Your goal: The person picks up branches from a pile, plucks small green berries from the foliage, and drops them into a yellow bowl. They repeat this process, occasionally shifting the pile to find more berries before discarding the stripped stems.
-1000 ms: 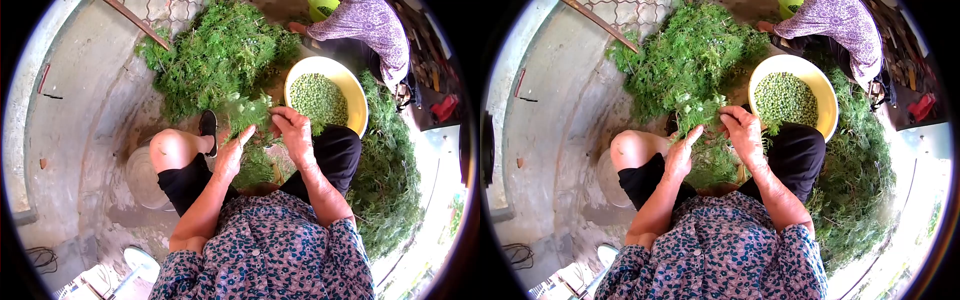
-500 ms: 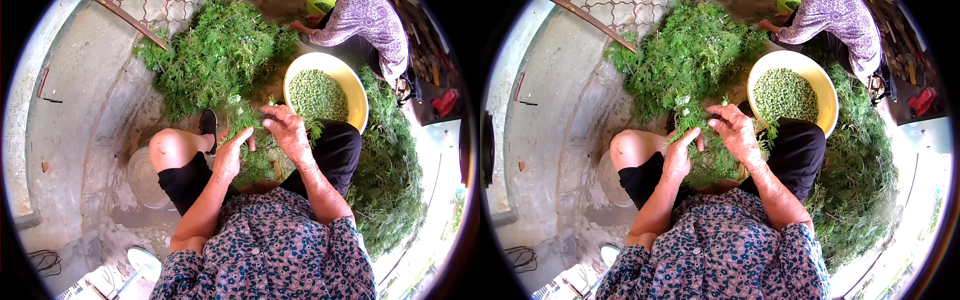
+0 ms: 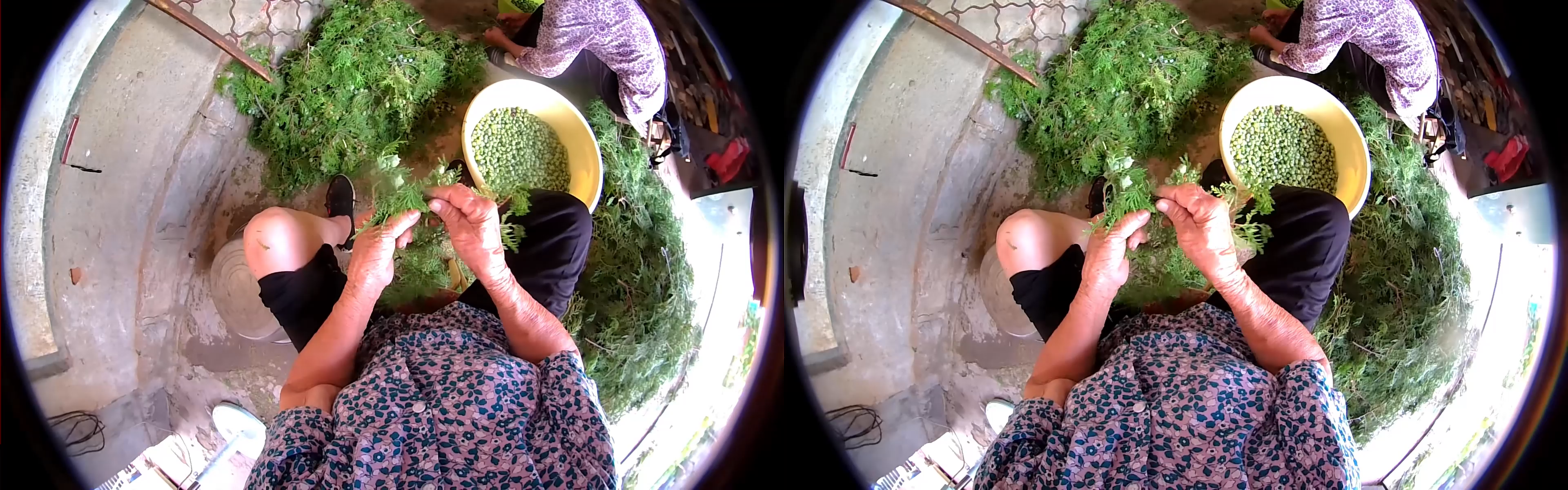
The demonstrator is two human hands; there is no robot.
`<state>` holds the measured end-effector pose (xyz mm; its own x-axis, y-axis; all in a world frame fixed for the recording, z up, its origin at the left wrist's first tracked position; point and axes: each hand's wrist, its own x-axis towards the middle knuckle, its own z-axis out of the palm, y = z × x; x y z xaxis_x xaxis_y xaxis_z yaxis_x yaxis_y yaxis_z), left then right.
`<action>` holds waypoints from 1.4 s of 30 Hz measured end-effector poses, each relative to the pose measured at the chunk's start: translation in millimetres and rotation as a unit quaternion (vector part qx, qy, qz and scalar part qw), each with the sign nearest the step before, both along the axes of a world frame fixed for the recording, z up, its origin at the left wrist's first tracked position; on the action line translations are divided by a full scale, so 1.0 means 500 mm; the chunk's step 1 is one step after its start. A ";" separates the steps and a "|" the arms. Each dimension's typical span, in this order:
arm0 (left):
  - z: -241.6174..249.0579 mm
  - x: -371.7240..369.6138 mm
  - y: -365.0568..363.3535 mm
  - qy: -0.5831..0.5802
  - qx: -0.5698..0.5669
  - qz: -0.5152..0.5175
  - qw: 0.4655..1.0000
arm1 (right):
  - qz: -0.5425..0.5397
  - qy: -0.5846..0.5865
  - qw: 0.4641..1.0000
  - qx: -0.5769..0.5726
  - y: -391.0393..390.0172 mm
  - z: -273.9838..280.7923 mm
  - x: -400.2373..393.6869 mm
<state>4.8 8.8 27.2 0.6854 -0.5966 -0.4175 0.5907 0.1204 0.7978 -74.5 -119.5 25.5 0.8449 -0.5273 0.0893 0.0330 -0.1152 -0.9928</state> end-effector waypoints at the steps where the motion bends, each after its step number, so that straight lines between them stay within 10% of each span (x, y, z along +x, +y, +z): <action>1: -0.001 -0.001 0.001 0.019 0.012 0.006 1.000 | -0.008 -0.012 0.999 -0.052 0.003 0.004 0.004; 6: 0.002 -0.002 0.003 0.027 0.003 0.011 1.000 | -0.019 -0.023 0.990 -0.136 0.015 0.030 0.003; 14: 0.004 0.003 0.010 0.068 -0.034 -0.006 0.997 | 0.008 -0.016 0.927 0.375 -0.043 0.054 0.000; 26: 0.004 0.006 0.011 0.045 0.006 -0.031 0.999 | 0.099 0.100 0.965 0.222 -0.017 0.019 -0.004; 36: 0.014 -0.006 0.010 -0.069 0.011 -0.079 0.994 | -0.052 -0.013 0.908 0.416 -0.077 0.052 -0.011; 38: 0.006 -0.011 0.004 -0.090 0.015 -0.088 0.992 | 0.063 -0.057 0.879 0.470 -0.087 0.035 -0.016; 42: -0.005 -0.015 0.008 -0.141 -0.005 -0.124 0.982 | 0.068 0.074 0.945 0.311 -0.051 0.043 -0.004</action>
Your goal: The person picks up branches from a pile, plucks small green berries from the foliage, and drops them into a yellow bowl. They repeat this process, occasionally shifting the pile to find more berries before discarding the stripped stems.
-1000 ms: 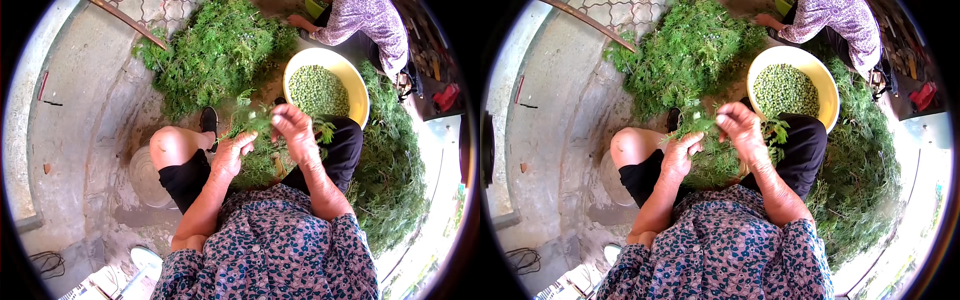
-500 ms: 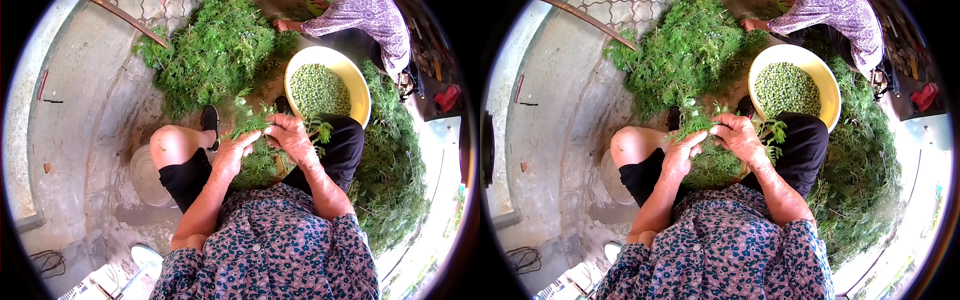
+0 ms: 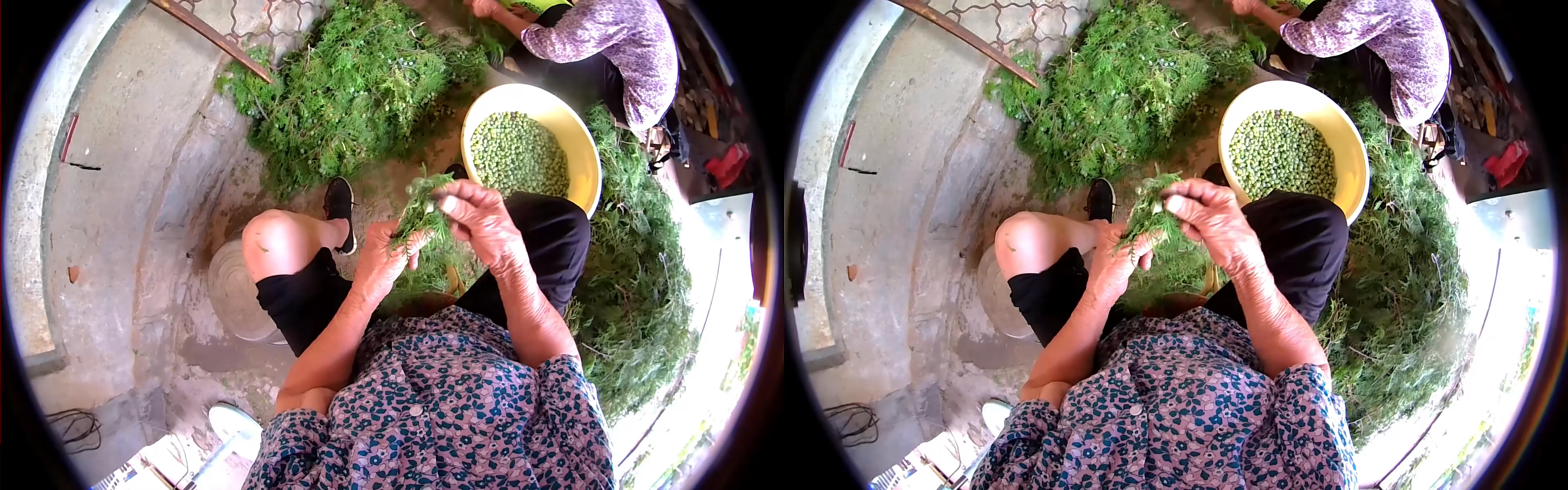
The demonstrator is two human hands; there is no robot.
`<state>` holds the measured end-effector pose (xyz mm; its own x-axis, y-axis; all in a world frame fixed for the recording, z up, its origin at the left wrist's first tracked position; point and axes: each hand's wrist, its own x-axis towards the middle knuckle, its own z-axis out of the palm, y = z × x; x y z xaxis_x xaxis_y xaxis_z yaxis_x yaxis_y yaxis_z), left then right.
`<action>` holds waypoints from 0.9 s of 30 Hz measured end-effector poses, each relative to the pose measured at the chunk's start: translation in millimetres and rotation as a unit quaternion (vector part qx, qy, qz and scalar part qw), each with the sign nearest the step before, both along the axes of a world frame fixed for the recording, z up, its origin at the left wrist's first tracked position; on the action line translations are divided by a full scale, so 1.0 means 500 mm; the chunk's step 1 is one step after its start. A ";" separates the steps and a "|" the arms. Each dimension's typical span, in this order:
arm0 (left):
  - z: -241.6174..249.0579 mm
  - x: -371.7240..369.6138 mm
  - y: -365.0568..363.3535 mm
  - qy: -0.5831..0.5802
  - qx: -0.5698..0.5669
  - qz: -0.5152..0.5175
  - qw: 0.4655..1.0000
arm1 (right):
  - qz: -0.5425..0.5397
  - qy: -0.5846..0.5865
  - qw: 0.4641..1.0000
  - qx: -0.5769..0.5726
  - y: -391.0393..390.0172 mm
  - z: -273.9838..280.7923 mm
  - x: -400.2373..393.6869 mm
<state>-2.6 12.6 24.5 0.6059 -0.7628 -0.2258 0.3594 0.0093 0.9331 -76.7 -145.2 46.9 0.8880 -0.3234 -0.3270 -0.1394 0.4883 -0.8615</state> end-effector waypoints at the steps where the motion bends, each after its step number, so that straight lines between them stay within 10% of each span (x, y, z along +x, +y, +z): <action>1: -0.002 0.004 -0.001 -0.001 0.000 -0.001 1.000 | 0.013 0.000 1.000 -0.014 0.004 0.004 0.003; 8: -0.017 0.002 0.000 0.003 -0.004 -0.028 1.000 | 0.007 -0.024 1.000 0.006 0.019 0.001 0.000; 14: 0.018 -0.003 -0.011 0.065 0.019 0.013 0.998 | -0.015 -0.012 0.962 -0.272 0.014 -0.013 -0.005; 22: 0.029 -0.012 -0.002 0.104 0.007 -0.009 0.995 | -0.188 -0.048 0.968 0.157 -0.027 -0.020 -0.006; 27: 0.039 -0.012 -0.003 0.088 0.040 -0.008 0.995 | -0.114 -0.054 0.972 0.197 -0.015 -0.062 -0.013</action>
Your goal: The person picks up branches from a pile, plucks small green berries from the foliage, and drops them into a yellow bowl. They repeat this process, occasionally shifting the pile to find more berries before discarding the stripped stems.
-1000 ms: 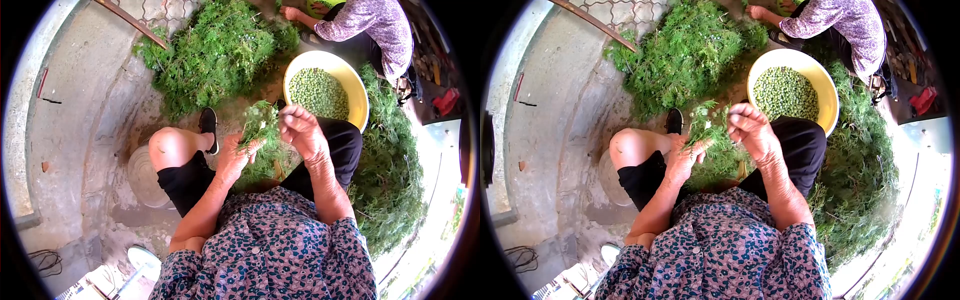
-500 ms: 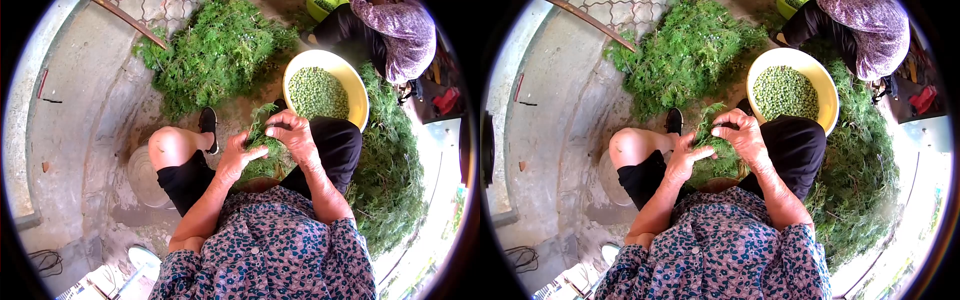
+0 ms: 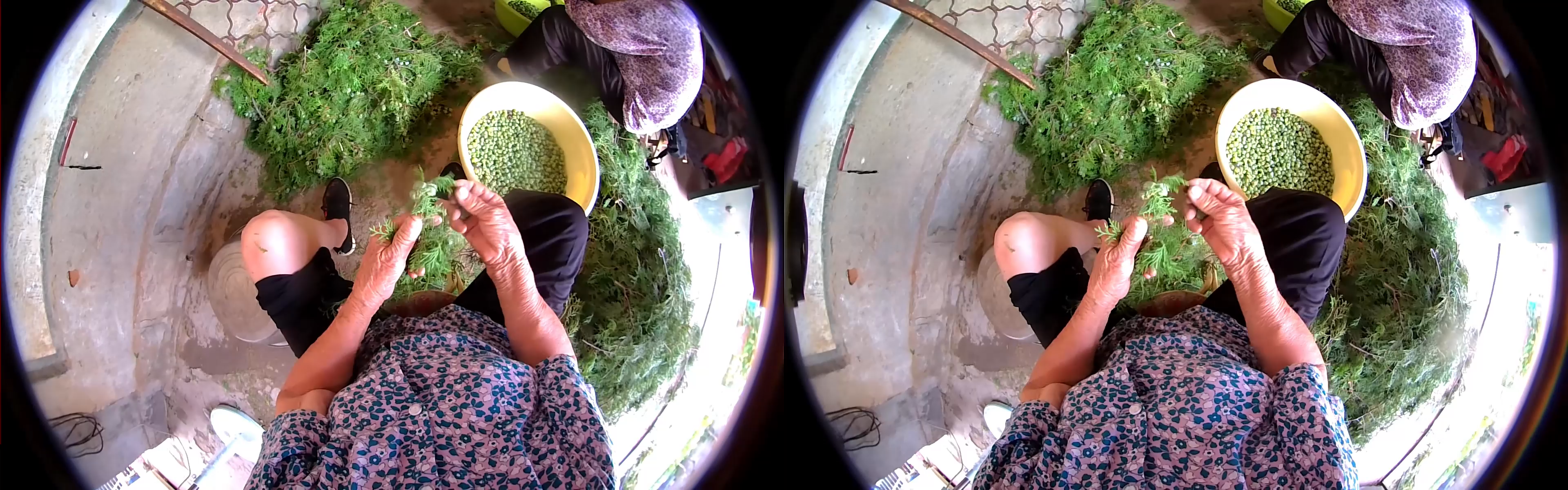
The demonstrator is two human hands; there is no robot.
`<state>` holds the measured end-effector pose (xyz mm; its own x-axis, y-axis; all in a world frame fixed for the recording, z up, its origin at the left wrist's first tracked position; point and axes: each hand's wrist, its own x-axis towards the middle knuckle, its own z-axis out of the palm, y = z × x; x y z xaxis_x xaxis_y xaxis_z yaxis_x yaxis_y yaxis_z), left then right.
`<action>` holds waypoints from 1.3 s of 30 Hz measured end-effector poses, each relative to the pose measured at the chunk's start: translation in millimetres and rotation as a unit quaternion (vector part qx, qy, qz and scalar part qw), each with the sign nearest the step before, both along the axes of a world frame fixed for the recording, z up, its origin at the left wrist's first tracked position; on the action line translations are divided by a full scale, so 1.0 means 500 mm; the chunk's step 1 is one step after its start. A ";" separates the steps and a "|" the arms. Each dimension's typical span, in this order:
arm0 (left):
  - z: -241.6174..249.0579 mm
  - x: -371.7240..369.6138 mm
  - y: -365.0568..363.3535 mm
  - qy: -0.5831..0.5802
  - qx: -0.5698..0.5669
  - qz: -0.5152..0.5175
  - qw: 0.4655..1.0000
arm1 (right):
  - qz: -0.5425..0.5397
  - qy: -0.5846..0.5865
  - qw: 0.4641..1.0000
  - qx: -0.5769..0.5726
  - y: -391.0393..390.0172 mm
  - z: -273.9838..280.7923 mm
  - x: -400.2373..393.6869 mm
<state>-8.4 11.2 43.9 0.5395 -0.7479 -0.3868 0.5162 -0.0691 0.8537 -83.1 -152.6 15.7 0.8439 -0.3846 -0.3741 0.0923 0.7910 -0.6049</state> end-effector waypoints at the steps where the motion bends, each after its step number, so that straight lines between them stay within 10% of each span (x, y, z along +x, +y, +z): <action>1: 0.002 -0.002 -0.001 -0.007 0.022 0.018 1.000 | 0.013 0.022 1.000 -0.004 0.008 0.008 0.002; 9: -0.017 0.012 0.007 -0.200 0.087 -0.064 0.974 | 0.063 -0.016 0.994 -0.087 0.019 0.003 0.012; 13: 0.010 0.004 0.004 -0.035 0.122 -0.015 0.992 | 0.059 0.022 0.990 -0.128 0.031 0.029 0.015; 17: -0.034 0.009 0.007 -0.236 0.053 0.001 0.970 | 0.086 0.057 0.983 -0.149 0.036 0.041 0.012; 21: 0.001 0.003 0.001 -0.261 0.030 -0.017 0.965 | 0.064 0.065 0.863 -0.496 0.023 0.038 -0.003; 25: -0.008 -0.013 -0.010 -0.282 0.034 -0.026 0.958 | 0.020 0.098 0.824 -0.557 0.014 0.015 -0.004; 27: 0.016 -0.017 -0.008 -0.253 0.030 -0.003 0.967 | -0.045 0.142 0.957 -0.248 -0.014 0.025 -0.009; 30: 0.011 -0.008 -0.003 -0.254 0.066 -0.021 0.965 | -0.063 0.024 0.985 -0.158 -0.034 0.028 -0.022; 39: 0.028 -0.011 -0.010 -0.263 0.095 -0.073 0.957 | 0.175 -0.031 0.885 -0.431 -0.023 0.068 -0.019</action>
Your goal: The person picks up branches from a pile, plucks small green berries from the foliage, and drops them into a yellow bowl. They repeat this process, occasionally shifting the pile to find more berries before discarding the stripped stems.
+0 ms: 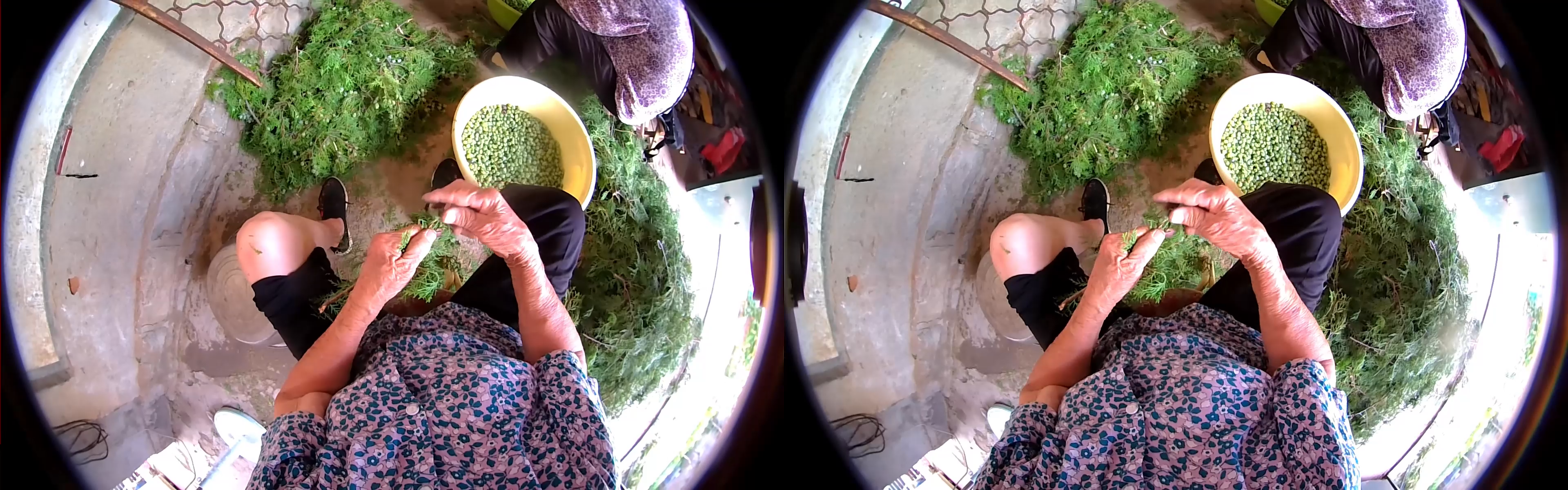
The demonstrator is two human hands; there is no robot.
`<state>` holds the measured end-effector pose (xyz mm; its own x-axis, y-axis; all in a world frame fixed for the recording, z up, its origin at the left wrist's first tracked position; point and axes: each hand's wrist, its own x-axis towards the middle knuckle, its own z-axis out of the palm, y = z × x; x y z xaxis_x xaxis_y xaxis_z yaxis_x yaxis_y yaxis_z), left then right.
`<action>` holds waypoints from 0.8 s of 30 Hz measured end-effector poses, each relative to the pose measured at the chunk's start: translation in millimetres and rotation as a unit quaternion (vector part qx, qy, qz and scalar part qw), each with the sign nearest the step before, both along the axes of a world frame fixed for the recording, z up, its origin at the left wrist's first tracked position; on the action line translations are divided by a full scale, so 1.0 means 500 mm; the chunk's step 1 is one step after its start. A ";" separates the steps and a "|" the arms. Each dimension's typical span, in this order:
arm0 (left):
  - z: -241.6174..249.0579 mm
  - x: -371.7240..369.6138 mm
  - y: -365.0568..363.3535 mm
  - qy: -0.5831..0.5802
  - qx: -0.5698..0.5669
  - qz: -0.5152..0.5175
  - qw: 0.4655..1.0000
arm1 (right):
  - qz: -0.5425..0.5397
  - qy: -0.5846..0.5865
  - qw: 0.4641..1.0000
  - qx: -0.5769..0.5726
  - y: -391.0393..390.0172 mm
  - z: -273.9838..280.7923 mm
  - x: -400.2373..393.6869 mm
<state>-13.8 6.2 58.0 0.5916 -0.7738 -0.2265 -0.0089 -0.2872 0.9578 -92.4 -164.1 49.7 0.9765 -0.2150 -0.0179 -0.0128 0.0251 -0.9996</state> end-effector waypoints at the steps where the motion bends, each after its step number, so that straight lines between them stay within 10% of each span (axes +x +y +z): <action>1: 0.000 0.000 -0.001 0.000 0.000 0.000 1.000 | 0.032 0.016 0.999 -0.003 0.000 0.000 0.000; 10: 0.002 -0.001 -0.003 0.062 0.026 0.035 0.997 | -0.026 0.058 0.998 -0.003 0.014 -0.003 -0.002; 18: -0.029 0.016 0.017 0.243 -0.162 0.122 0.949 | -0.368 0.035 0.928 -0.044 -0.120 0.036 -0.019; 24: -0.010 0.038 0.009 0.335 -0.195 0.194 0.901 | -0.365 0.180 0.730 -0.549 -0.330 -0.066 -0.098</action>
